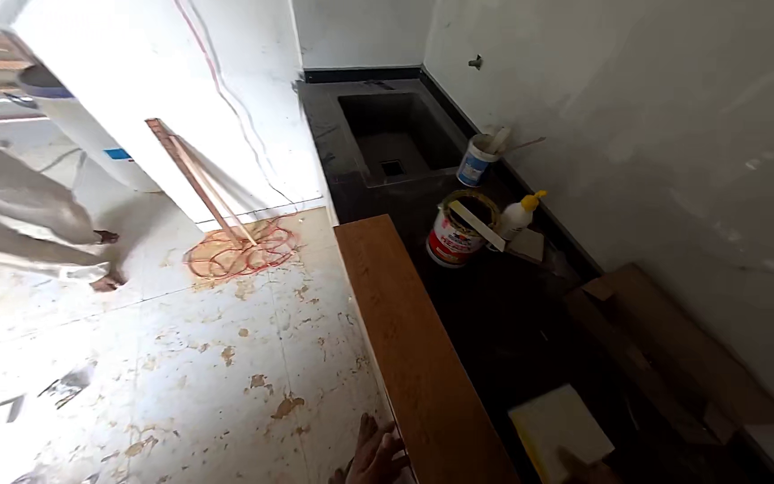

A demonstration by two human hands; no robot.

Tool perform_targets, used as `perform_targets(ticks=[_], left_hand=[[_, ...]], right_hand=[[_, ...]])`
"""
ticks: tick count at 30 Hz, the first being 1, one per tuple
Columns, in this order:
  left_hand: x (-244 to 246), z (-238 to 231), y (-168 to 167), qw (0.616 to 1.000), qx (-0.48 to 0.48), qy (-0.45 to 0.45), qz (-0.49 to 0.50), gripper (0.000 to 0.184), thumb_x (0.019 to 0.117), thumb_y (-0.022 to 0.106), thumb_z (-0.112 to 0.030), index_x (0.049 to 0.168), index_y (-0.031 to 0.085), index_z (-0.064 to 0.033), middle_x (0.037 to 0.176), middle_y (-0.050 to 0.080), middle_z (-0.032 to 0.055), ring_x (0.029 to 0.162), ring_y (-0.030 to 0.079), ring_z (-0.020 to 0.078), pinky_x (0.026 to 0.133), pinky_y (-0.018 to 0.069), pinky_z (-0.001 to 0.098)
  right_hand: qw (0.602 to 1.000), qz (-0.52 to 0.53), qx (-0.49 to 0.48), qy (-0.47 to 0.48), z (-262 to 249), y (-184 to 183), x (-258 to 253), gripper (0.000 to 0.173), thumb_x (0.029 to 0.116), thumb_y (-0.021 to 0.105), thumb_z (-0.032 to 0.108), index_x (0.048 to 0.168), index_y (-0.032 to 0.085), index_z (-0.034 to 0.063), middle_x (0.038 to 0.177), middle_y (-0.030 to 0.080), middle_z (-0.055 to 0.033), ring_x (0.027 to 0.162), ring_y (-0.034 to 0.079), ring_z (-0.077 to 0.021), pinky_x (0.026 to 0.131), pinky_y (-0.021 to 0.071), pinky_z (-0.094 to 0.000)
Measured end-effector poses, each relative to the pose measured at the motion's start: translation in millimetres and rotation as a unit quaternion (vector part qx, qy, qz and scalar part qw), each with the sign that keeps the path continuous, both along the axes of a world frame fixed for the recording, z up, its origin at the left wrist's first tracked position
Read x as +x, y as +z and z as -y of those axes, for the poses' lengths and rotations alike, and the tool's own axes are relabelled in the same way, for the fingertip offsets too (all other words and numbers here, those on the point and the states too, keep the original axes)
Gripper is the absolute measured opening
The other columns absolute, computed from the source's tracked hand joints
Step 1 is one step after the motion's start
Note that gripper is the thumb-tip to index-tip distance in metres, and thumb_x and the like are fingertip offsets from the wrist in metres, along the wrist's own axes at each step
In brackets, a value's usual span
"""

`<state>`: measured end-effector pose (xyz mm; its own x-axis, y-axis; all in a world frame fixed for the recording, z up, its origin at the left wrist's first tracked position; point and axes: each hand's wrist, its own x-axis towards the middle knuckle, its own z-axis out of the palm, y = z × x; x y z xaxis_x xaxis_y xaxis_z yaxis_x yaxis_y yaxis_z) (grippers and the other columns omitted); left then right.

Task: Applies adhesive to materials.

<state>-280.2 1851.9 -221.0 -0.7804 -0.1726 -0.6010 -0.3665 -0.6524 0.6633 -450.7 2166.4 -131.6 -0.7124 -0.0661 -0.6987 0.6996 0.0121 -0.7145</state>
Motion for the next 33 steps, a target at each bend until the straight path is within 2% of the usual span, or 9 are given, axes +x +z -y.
perform_targets(ticks=[6, 11, 15, 20, 22, 24, 27, 30, 33], left_hand=[[-11, 32, 21, 0.967, -0.112, -0.226, 0.029, 0.073, 0.0982, 0.066, -0.036, 0.154, 0.035, -0.0012, 0.133, 0.064, 0.019, 0.117, 0.066, 0.0286, 0.1, 0.054, 0.0465], [-39, 79, 46, 0.931, -0.331, -0.152, -0.002, 0.042, 0.0973, 0.064, -0.025, 0.13, 0.061, -0.0002, 0.112, 0.07, 0.0135, 0.088, 0.071, 0.023, 0.076, 0.0612, 0.0419], [-109, 125, 110, 0.909, -0.379, -0.116, -0.131, 0.031, 0.0972, 0.064, -0.025, 0.117, 0.069, -0.0019, 0.108, 0.073, 0.0081, 0.088, 0.072, 0.0195, 0.08, 0.0618, 0.0366], [-202, 168, 188, 0.836, -0.431, -0.286, -0.184, 0.068, 0.0806, 0.084, -0.037, 0.141, 0.059, -0.0202, 0.135, 0.065, -0.0013, 0.109, 0.069, 0.0176, 0.09, 0.0609, 0.0358], [-229, 179, 206, 0.807, -0.439, -0.361, -0.161, 0.067, 0.0815, 0.085, -0.034, 0.141, 0.06, -0.0181, 0.129, 0.068, -0.0004, 0.107, 0.069, 0.0142, 0.089, 0.0607, 0.0334], [-251, 193, 207, 0.804, -0.434, -0.378, -0.152, 0.043, 0.0858, 0.081, -0.024, 0.125, 0.069, -0.0123, 0.107, 0.073, 0.002, 0.089, 0.072, 0.0129, 0.077, 0.0624, 0.0319], [-282, 229, 188, 0.859, -0.385, -0.295, -0.162, 0.024, 0.0865, 0.078, -0.013, 0.108, 0.071, -0.0032, 0.092, 0.075, 0.0082, 0.075, 0.073, 0.0199, 0.064, 0.0637, 0.0364], [-310, 277, 164, 0.946, -0.246, -0.153, -0.145, 0.02, 0.0915, 0.069, 0.0, 0.11, 0.064, 0.0045, 0.093, 0.073, 0.0167, 0.074, 0.073, 0.025, 0.059, 0.0628, 0.038], [-339, 308, 155, 0.982, -0.112, -0.085, -0.126, 0.023, 0.0966, 0.059, 0.006, 0.119, 0.055, 0.0039, 0.098, 0.071, 0.021, 0.078, 0.074, 0.0299, 0.061, 0.0643, 0.0428]], right_hand=[[0.979, -0.107, -0.091, -0.149, 86, 29, -15, 0.02, 0.1012, 0.058, 0.006, 0.12, 0.057, -0.001, 0.094, 0.072, -0.0137, 0.075, 0.071, -0.0188, 0.068, 0.0614, -0.0327], [0.982, -0.104, -0.123, -0.102, 135, 41, -23, 0.022, 0.1026, 0.058, 0.008, 0.123, 0.058, -0.001, 0.097, 0.072, -0.0171, 0.078, 0.071, -0.0226, 0.071, 0.0618, -0.0358], [0.984, -0.116, -0.096, 0.091, 162, 64, -42, 0.028, 0.0992, 0.067, 0.016, 0.122, 0.064, -0.0006, 0.105, 0.075, -0.0122, 0.094, 0.074, -0.021, 0.086, 0.0623, -0.0361], [0.903, -0.161, -0.02, 0.399, 211, 98, -95, 0.03, 0.0929, 0.077, 0.029, 0.109, 0.069, 0.0049, 0.095, 0.075, -0.0018, 0.087, 0.072, -0.0105, 0.083, 0.0608, -0.0316], [0.844, -0.196, 0.058, 0.496, 238, 117, -117, 0.035, 0.0926, 0.075, 0.037, 0.099, 0.067, 0.0036, 0.084, 0.069, -0.0029, 0.076, 0.066, -0.0113, 0.072, 0.0561, -0.0345], [0.789, -0.21, 0.153, 0.557, 264, 138, -137, 0.043, 0.0929, 0.074, 0.042, 0.097, 0.066, 0.0002, 0.083, 0.064, -0.0103, 0.077, 0.062, -0.022, 0.072, 0.051, -0.0462], [0.802, -0.296, 0.274, 0.441, 276, 159, -165, 0.039, 0.095, 0.071, 0.043, 0.111, 0.074, 0.0076, 0.104, 0.071, -0.0118, 0.097, 0.067, -0.027, 0.088, 0.0536, -0.053], [0.78, -0.405, 0.445, 0.175, 274, 136, -205, 0.041, 0.0952, 0.073, 0.037, 0.127, 0.07, 0.0109, 0.127, 0.067, -0.0141, 0.116, 0.064, -0.0336, 0.099, 0.0521, -0.0564], [0.805, -0.302, 0.497, 0.119, 275, 109, -234, 0.063, 0.096, 0.071, 0.041, 0.147, 0.053, 0.0075, 0.141, 0.057, -0.0211, 0.129, 0.056, -0.0394, 0.107, 0.0452, -0.0582]])
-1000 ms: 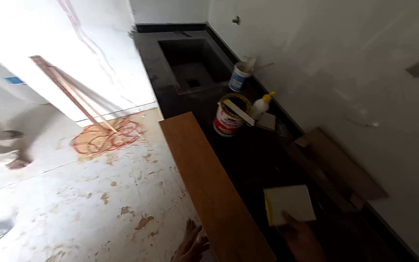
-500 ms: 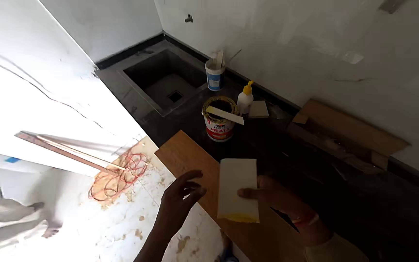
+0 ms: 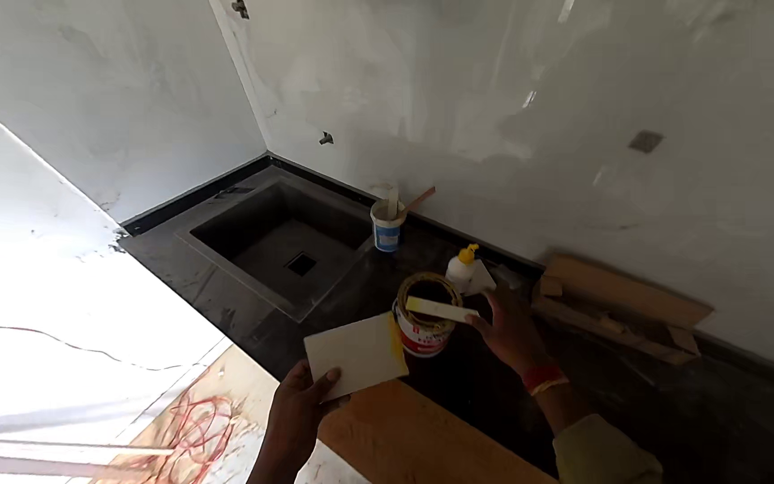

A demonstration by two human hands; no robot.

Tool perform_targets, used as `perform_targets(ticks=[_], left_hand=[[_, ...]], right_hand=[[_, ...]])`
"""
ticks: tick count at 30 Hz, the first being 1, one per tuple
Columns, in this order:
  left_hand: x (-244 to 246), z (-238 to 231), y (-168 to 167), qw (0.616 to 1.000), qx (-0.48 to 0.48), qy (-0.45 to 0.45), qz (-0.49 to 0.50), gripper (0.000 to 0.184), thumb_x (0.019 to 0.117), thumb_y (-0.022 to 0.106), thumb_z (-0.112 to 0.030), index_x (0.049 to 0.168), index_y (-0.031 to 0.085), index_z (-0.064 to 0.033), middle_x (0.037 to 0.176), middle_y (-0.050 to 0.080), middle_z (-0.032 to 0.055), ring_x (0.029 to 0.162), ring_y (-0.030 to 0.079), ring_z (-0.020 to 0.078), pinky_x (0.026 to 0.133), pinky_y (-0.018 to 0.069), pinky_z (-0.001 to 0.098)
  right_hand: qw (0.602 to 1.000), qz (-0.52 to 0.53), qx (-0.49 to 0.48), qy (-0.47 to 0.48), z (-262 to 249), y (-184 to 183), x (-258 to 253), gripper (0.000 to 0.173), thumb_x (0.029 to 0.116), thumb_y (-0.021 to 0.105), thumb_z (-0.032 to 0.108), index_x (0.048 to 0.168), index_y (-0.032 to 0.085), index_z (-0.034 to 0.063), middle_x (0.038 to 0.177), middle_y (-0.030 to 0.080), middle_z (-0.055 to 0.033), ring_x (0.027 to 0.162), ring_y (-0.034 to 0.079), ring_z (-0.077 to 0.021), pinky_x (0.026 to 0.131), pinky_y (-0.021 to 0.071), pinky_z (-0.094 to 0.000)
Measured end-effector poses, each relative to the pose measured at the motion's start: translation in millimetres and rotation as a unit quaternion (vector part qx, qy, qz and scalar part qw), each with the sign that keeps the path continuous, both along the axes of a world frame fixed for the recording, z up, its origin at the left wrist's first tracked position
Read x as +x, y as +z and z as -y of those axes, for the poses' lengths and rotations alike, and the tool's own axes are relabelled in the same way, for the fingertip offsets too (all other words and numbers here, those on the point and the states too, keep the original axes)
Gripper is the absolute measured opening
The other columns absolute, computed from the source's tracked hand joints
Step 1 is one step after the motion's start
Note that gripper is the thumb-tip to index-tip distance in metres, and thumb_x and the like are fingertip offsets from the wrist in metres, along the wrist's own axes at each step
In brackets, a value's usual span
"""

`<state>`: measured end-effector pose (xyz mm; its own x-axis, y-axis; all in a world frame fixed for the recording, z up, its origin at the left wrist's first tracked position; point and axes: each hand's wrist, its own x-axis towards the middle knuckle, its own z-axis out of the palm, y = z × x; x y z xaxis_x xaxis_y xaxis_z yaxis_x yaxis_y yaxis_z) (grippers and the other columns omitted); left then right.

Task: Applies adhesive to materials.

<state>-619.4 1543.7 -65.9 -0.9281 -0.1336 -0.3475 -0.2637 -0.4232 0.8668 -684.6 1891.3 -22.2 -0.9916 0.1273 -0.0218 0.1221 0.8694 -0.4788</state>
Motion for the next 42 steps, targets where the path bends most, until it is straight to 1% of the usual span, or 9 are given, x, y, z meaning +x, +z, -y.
perform_targets(ticks=[4, 8, 12, 15, 21, 24, 30, 36, 42], left_hand=[[-39, 15, -4, 0.999, 0.05, -0.013, 0.001, 0.035, 0.0934, 0.06, 0.012, 0.127, 0.052, 0.0045, 0.104, 0.07, 0.0235, 0.085, 0.074, 0.0356, 0.069, 0.0646, 0.05], [-71, 5, -10, 0.997, 0.073, -0.019, 0.009, 0.039, 0.0892, 0.062, 0.015, 0.125, 0.049, 0.0056, 0.1, 0.07, 0.023, 0.081, 0.074, 0.0335, 0.067, 0.0641, 0.047], [-81, -25, -9, 0.996, 0.081, -0.025, 0.016, 0.038, 0.0865, 0.063, 0.019, 0.12, 0.051, 0.0055, 0.094, 0.072, 0.019, 0.077, 0.073, 0.0279, 0.065, 0.0636, 0.0407], [-77, -48, -13, 0.996, 0.078, -0.044, 0.007, 0.034, 0.0886, 0.063, 0.016, 0.119, 0.052, 0.0046, 0.094, 0.072, 0.016, 0.079, 0.073, 0.0244, 0.068, 0.0633, 0.0382], [-57, -82, -20, 0.996, 0.05, -0.074, -0.03, 0.043, 0.0887, 0.064, 0.013, 0.127, 0.048, 0.0028, 0.099, 0.072, 0.0125, 0.084, 0.073, 0.0204, 0.073, 0.063, 0.0366], [-48, -90, -24, 0.995, 0.033, -0.085, -0.041, 0.053, 0.0884, 0.065, 0.012, 0.136, 0.043, 0.0034, 0.105, 0.07, 0.0126, 0.09, 0.072, 0.0191, 0.078, 0.0627, 0.0367], [-36, -95, -27, 0.977, -0.059, -0.151, -0.135, 0.025, 0.0904, 0.064, 0.006, 0.114, 0.057, 0.0091, 0.089, 0.074, 0.0095, 0.081, 0.073, 0.015, 0.079, 0.0625, 0.0326], [-47, -84, -39, 0.95, -0.123, -0.199, -0.209, 0.023, 0.0918, 0.064, 0.002, 0.114, 0.061, 0.0076, 0.091, 0.074, 0.0049, 0.084, 0.073, 0.0105, 0.082, 0.0624, 0.0298], [-47, -73, -23, 0.933, -0.221, -0.207, -0.195, 0.027, 0.0921, 0.065, 0.0, 0.117, 0.061, 0.0097, 0.095, 0.074, 0.0064, 0.088, 0.071, 0.0045, 0.084, 0.0599, 0.023]], right_hand=[[0.989, 0.073, -0.107, -0.077, 19, -14, -2, 0.04, 0.0931, 0.076, 0.034, 0.123, 0.069, 0.0084, 0.106, 0.071, -0.0149, 0.097, 0.067, -0.0309, 0.09, 0.0535, -0.0535], [0.961, 0.041, -0.216, -0.168, 33, -24, 28, 0.031, 0.094, 0.074, 0.028, 0.116, 0.068, 0.0069, 0.092, 0.07, -0.0088, 0.076, 0.069, -0.0225, 0.073, 0.0595, -0.0435], [0.848, -0.09, -0.453, -0.261, 77, -25, 72, 0.023, 0.0955, 0.068, 0.005, 0.116, 0.059, -0.0026, 0.088, 0.074, -0.0134, 0.066, 0.071, -0.0217, 0.056, 0.0591, -0.0335], [0.772, -0.151, -0.549, -0.283, 113, -28, 86, 0.032, 0.096, 0.063, -0.002, 0.128, 0.06, -0.0064, 0.095, 0.074, -0.0177, 0.072, 0.072, -0.0229, 0.058, 0.0595, -0.0318], [0.698, -0.197, -0.594, -0.349, 150, -38, 74, 0.029, 0.0964, 0.065, -0.002, 0.125, 0.062, -0.0085, 0.092, 0.074, -0.0193, 0.069, 0.07, -0.0221, 0.059, 0.0588, -0.0309], [0.692, -0.2, -0.579, -0.382, 157, -41, 67, 0.03, 0.0941, 0.069, -0.001, 0.123, 0.064, -0.0067, 0.09, 0.074, -0.018, 0.067, 0.072, -0.0228, 0.058, 0.0618, -0.0331], [0.722, -0.17, -0.551, -0.383, 162, -45, 53, 0.024, 0.0924, 0.075, 0.007, 0.114, 0.069, -0.0025, 0.084, 0.074, -0.0152, 0.061, 0.071, -0.0232, 0.052, 0.0627, -0.0358], [0.712, -0.152, -0.581, -0.365, 158, -44, 49, 0.024, 0.0923, 0.075, 0.005, 0.113, 0.07, -0.0049, 0.081, 0.073, -0.0159, 0.057, 0.069, -0.0213, 0.05, 0.0601, -0.0324], [0.691, -0.128, -0.621, -0.347, 165, -31, 51, 0.023, 0.0934, 0.073, 0.004, 0.114, 0.071, -0.0059, 0.08, 0.073, -0.0153, 0.056, 0.067, -0.0181, 0.049, 0.0579, -0.0294]])
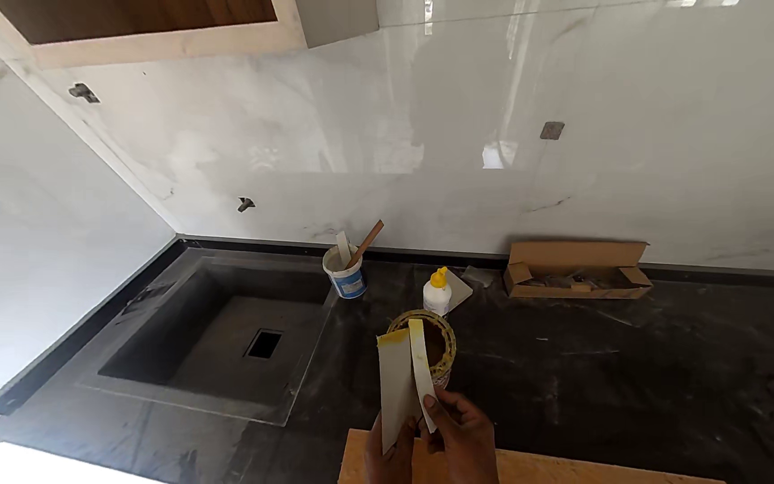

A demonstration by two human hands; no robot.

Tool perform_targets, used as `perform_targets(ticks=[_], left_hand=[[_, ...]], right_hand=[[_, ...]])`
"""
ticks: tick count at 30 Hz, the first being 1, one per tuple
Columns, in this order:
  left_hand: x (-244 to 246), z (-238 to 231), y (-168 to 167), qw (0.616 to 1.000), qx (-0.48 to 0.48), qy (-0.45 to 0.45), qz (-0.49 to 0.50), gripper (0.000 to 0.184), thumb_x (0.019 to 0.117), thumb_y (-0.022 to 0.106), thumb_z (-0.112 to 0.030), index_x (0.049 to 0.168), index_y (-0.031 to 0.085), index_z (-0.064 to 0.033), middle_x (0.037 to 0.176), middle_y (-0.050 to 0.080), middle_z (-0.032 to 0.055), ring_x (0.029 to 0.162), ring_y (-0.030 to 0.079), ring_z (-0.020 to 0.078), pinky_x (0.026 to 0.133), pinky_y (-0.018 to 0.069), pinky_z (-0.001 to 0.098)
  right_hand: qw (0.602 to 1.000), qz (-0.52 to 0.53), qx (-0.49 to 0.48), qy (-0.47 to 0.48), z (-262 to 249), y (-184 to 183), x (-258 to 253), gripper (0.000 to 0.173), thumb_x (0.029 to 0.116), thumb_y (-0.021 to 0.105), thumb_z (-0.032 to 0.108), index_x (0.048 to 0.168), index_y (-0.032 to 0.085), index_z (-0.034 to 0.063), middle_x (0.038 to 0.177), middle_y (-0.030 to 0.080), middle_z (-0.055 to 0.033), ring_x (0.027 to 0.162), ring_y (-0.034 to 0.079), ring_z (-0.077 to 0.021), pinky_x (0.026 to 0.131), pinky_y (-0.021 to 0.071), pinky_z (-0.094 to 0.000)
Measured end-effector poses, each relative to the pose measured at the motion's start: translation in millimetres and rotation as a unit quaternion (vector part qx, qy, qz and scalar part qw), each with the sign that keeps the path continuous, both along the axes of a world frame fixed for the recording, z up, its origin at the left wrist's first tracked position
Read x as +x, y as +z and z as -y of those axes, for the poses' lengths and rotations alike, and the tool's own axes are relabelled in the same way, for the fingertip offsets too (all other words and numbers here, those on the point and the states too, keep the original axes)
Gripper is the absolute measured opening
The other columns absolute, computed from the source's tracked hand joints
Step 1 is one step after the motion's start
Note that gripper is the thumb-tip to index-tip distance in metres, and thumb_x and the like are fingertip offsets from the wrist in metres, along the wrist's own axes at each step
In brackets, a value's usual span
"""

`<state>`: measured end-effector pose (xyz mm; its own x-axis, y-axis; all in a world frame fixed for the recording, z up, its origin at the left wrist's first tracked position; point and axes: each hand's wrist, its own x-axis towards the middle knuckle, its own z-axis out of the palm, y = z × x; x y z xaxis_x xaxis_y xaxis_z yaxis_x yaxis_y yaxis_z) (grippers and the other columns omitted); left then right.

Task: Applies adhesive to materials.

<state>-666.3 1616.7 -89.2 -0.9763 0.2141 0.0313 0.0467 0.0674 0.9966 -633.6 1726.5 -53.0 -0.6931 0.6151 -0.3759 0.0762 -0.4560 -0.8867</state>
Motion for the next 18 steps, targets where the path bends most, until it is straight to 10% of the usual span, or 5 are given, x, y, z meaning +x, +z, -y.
perform_targets(ticks=[18], left_hand=[[19, -12, -17, 0.999, 0.042, -0.018, -0.022, 0.036, 0.0904, 0.058, 0.005, 0.125, 0.055, 0.0152, 0.1, 0.072, 0.0062, 0.09, 0.069, 0.0015, 0.087, 0.0582, 0.0224]], right_hand=[[0.998, -0.019, -0.026, -0.047, 8, 19, 12, 0.026, 0.0947, 0.071, 0.003, 0.118, 0.066, -0.0071, 0.081, 0.073, -0.0167, 0.058, 0.07, -0.021, 0.053, 0.0619, -0.033]])
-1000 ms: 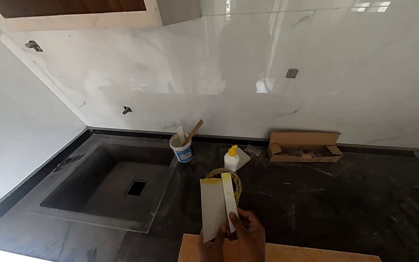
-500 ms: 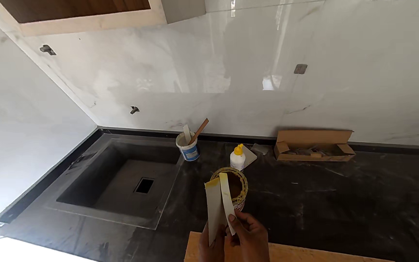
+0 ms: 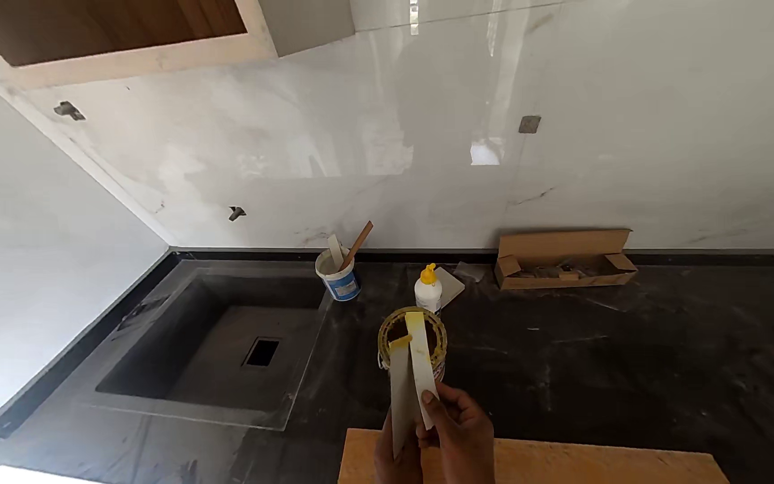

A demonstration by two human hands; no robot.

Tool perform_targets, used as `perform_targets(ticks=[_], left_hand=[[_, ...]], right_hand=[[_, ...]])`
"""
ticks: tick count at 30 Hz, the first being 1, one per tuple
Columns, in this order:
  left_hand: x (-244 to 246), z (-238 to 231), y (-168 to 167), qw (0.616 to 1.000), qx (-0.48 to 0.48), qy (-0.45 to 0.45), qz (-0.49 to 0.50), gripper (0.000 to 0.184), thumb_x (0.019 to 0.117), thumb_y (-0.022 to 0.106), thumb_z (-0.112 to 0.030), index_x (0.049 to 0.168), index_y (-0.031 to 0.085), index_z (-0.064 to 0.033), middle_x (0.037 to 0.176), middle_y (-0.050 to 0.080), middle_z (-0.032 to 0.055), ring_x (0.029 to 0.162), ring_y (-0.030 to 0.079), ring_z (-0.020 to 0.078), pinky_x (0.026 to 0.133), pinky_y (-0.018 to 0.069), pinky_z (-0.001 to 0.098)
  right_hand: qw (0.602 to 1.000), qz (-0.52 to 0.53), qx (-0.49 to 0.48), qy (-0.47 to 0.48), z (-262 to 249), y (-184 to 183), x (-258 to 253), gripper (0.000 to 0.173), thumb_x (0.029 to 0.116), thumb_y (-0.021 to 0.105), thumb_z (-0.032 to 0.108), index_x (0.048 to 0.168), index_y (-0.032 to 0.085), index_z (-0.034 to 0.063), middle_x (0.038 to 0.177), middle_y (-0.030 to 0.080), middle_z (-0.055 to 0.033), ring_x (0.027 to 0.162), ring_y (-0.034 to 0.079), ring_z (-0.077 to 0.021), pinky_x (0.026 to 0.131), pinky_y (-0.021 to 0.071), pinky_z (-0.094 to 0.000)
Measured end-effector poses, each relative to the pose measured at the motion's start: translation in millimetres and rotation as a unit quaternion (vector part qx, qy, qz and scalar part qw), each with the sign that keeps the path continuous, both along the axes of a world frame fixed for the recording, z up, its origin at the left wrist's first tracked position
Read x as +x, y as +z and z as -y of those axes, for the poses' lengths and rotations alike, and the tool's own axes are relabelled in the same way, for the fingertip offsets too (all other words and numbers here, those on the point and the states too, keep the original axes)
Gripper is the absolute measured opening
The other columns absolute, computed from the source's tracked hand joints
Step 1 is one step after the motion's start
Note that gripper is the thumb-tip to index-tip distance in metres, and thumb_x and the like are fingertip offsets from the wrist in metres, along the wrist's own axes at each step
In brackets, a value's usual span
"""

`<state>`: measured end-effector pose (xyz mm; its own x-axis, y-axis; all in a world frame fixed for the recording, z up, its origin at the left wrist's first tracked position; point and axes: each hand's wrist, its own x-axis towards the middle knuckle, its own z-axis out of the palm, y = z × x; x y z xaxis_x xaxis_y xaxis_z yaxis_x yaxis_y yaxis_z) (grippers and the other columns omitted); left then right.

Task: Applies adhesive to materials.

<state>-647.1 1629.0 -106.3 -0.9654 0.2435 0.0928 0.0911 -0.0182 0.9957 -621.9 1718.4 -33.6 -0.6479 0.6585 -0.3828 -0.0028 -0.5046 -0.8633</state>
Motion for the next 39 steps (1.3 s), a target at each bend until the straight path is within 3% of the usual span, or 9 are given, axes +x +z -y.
perform_targets(ticks=[5, 9, 14, 18, 23, 26, 32, 36, 39], left_hand=[[2, -5, 3, 0.999, 0.02, 0.001, 0.03, 0.032, 0.094, 0.056, -0.001, 0.123, 0.054, 0.0116, 0.076, 0.061, -0.0057, 0.067, 0.06, -0.0045, 0.068, 0.0546, 0.0159], [2, 3, -3, 0.997, -0.05, -0.01, -0.053, 0.053, 0.0907, 0.061, -0.004, 0.137, 0.046, 0.0184, 0.082, 0.064, 0.0004, 0.071, 0.06, -0.0049, 0.072, 0.0541, 0.0146], [10, 6, 5, 0.99, -0.095, -0.008, -0.105, 0.051, 0.0911, 0.059, 0.001, 0.136, 0.045, 0.0218, 0.103, 0.071, 0.0145, 0.093, 0.069, 0.0035, 0.089, 0.057, 0.0224], [5, 9, 3, 0.984, -0.135, -0.025, -0.115, 0.066, 0.0841, 0.06, 0.003, 0.143, 0.037, 0.0206, 0.102, 0.071, 0.016, 0.089, 0.07, 0.0078, 0.088, 0.057, 0.0266], [-4, 14, 5, 0.983, -0.107, -0.052, -0.138, 0.07, 0.0917, 0.061, -0.011, 0.147, 0.032, 0.0191, 0.113, 0.069, 0.0157, 0.095, 0.067, 0.0, 0.093, 0.0533, 0.0191], [-5, 15, 11, 0.984, -0.096, -0.053, -0.143, 0.069, 0.0958, 0.056, -0.017, 0.149, 0.03, 0.0189, 0.127, 0.066, 0.0204, 0.109, 0.066, 0.0021, 0.101, 0.0496, 0.0198], [-8, 13, 9, 0.977, -0.112, -0.031, -0.179, 0.068, 0.0967, 0.057, -0.016, 0.149, 0.032, 0.0184, 0.132, 0.063, 0.0258, 0.115, 0.067, 0.0105, 0.103, 0.0503, 0.0263], [-9, 17, 3, 0.98, -0.074, -0.05, -0.177, 0.081, 0.1004, 0.053, -0.037, 0.149, 0.025, 0.0218, 0.14, 0.055, 0.0311, 0.122, 0.061, 0.0071, 0.108, 0.0447, 0.0222], [-1, 14, 3, 0.986, -0.073, -0.039, -0.144, 0.076, 0.0989, 0.054, -0.032, 0.146, 0.029, 0.0227, 0.119, 0.066, 0.0241, 0.1, 0.066, -0.0002, 0.094, 0.051, 0.0183]], right_hand=[[0.999, -0.025, -0.04, 0.027, 18, 3, 7, 0.025, 0.0946, 0.07, 0.001, 0.118, 0.065, -0.0085, 0.075, 0.072, -0.0172, 0.056, 0.069, -0.0202, 0.052, 0.0607, -0.0317], [0.998, -0.02, -0.043, 0.036, 21, 5, 12, 0.024, 0.0956, 0.069, 0.003, 0.117, 0.065, -0.0079, 0.076, 0.072, -0.0169, 0.056, 0.069, -0.0198, 0.052, 0.0608, -0.0312], [0.999, -0.004, -0.034, -0.001, 9, 0, 11, 0.025, 0.0965, 0.069, 0.004, 0.118, 0.063, -0.0073, 0.08, 0.072, -0.0168, 0.058, 0.07, -0.0207, 0.053, 0.0615, -0.0325], [0.995, 0.011, -0.057, 0.078, 4, 2, 16, 0.023, 0.0963, 0.071, 0.007, 0.114, 0.064, -0.0059, 0.078, 0.072, -0.0168, 0.058, 0.07, -0.0217, 0.051, 0.0605, -0.0325], [0.988, 0.0, -0.123, 0.096, 12, 11, 21, 0.02, 0.0972, 0.069, 0.006, 0.113, 0.063, -0.0063, 0.074, 0.072, -0.0157, 0.056, 0.069, -0.0182, 0.049, 0.0582, -0.0284], [0.983, -0.007, -0.154, 0.1, 14, 16, 27, 0.022, 0.0977, 0.068, 0.005, 0.115, 0.062, -0.0062, 0.074, 0.071, -0.0152, 0.056, 0.068, -0.0172, 0.05, 0.0581, -0.0276], [0.969, -0.041, -0.218, 0.108, 19, 26, 36, 0.017, 0.1007, 0.063, 0.005, 0.114, 0.06, -0.0046, 0.073, 0.07, -0.0114, 0.057, 0.067, -0.0135, 0.053, 0.0572, -0.0246], [0.969, -0.039, -0.217, 0.113, 24, 27, 38, 0.018, 0.1005, 0.062, 0.004, 0.116, 0.059, -0.0049, 0.075, 0.071, -0.0118, 0.059, 0.068, -0.0142, 0.054, 0.0581, -0.0255], [0.97, -0.036, -0.214, 0.107, 25, 23, 35, 0.019, 0.1004, 0.063, 0.005, 0.116, 0.059, -0.0051, 0.075, 0.07, -0.012, 0.059, 0.068, -0.0143, 0.055, 0.0581, -0.0255]])
